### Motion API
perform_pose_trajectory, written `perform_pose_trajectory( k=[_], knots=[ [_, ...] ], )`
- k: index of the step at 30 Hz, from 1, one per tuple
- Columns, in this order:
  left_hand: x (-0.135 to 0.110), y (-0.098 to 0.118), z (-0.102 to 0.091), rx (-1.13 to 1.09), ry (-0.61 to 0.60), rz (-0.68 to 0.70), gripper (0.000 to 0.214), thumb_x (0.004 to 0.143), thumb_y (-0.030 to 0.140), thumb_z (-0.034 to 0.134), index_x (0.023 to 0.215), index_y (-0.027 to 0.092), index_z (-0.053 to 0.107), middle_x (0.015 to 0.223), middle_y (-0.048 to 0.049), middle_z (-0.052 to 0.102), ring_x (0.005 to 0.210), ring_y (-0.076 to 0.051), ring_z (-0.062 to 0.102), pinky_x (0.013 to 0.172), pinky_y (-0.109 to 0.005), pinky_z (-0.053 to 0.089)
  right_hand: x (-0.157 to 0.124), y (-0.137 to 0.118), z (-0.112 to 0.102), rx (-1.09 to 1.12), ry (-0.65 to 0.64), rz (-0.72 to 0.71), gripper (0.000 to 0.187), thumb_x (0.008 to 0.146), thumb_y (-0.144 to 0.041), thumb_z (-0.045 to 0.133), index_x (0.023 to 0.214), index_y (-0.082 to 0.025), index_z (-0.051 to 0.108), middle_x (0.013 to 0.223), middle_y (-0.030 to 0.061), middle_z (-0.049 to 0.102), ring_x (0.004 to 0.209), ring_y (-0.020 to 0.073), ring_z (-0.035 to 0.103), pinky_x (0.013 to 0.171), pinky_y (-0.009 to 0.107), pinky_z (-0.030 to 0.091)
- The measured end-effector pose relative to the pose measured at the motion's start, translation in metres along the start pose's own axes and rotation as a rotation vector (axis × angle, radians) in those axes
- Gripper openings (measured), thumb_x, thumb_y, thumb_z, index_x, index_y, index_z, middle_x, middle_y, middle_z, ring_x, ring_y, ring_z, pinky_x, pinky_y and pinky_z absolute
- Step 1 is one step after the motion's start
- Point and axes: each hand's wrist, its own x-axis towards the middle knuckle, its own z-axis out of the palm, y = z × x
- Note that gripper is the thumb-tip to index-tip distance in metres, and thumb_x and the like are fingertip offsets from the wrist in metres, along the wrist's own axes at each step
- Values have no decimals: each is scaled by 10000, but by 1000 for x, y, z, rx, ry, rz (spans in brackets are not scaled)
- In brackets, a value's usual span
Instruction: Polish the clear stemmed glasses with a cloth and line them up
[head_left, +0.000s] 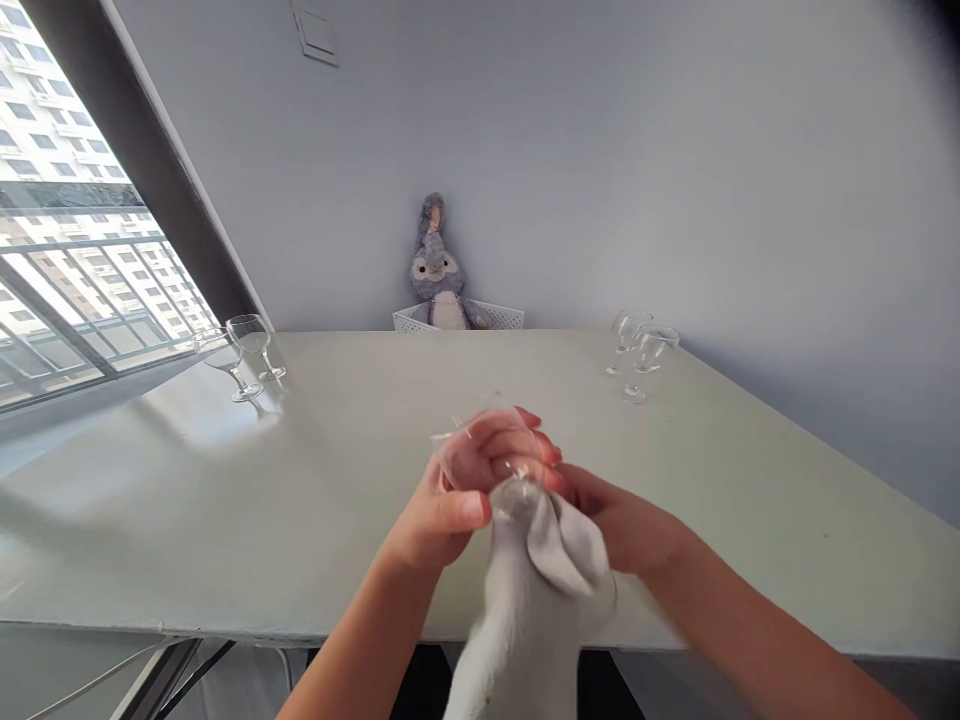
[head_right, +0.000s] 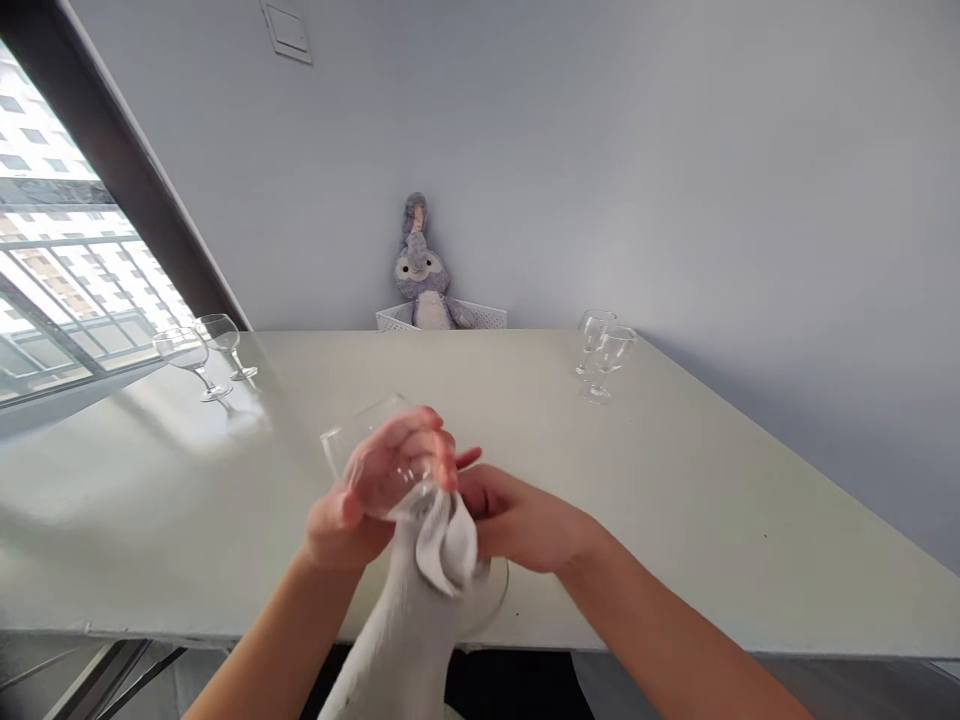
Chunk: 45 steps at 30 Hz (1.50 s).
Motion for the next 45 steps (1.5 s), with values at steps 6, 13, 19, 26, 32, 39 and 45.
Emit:
perform_pose_trajectory(
  k=[6,13,19,26,32,39,45],
  knots=[
    [7,10,-2,167,397,-20,343,743,303,697,1055,195,602,1083,-91,648,1019,-248,619,819,-315,488,11,-21,3,-490,254,85,187,841,-246,518,675,-191,452,601,-59,368,554,93,292,486,229,230],
    [5,23,1,200,513,67,378,721,361,718,1046,194,620,1043,-65,671,957,-223,645,764,-285,510,11,-27,7,-437,188,-11,42,857,-211,509,847,-208,549,719,-44,527,630,108,426,559,224,355],
    [3,29,3,51,513,6,348,753,394,674,1021,175,644,1014,-54,666,910,-187,647,858,-325,516,4,-14,7,-287,338,-69,167,827,-130,499,709,-173,610,667,-25,548,641,125,474,565,236,376],
    [1,27,0,-57,550,51,372,805,441,598,1054,168,639,1056,-59,654,993,-196,630,931,-357,499,-7,5,-7,-66,379,-140,120,800,-264,642,873,-197,710,750,23,647,685,175,584,611,287,482],
    [2,27,3,-156,627,90,351,819,439,587,1037,168,636,1047,-49,649,1026,-180,613,933,-327,503,-12,10,0,-299,335,-298,130,823,-218,608,916,-234,698,797,44,631,684,188,548,611,306,462],
    [1,16,15,-430,628,-117,347,807,451,604,969,147,644,952,-40,660,891,-117,646,908,-239,505,7,14,19,-399,191,-506,69,814,-232,647,872,-239,684,669,-7,598,591,133,523,553,251,432],
    [-4,-5,9,-620,576,-313,431,803,527,572,958,129,631,801,-39,660,712,-113,644,708,-213,538,4,15,31,-327,542,-354,180,873,-323,562,757,-211,644,625,2,560,550,136,485,503,254,426]
  ],
)
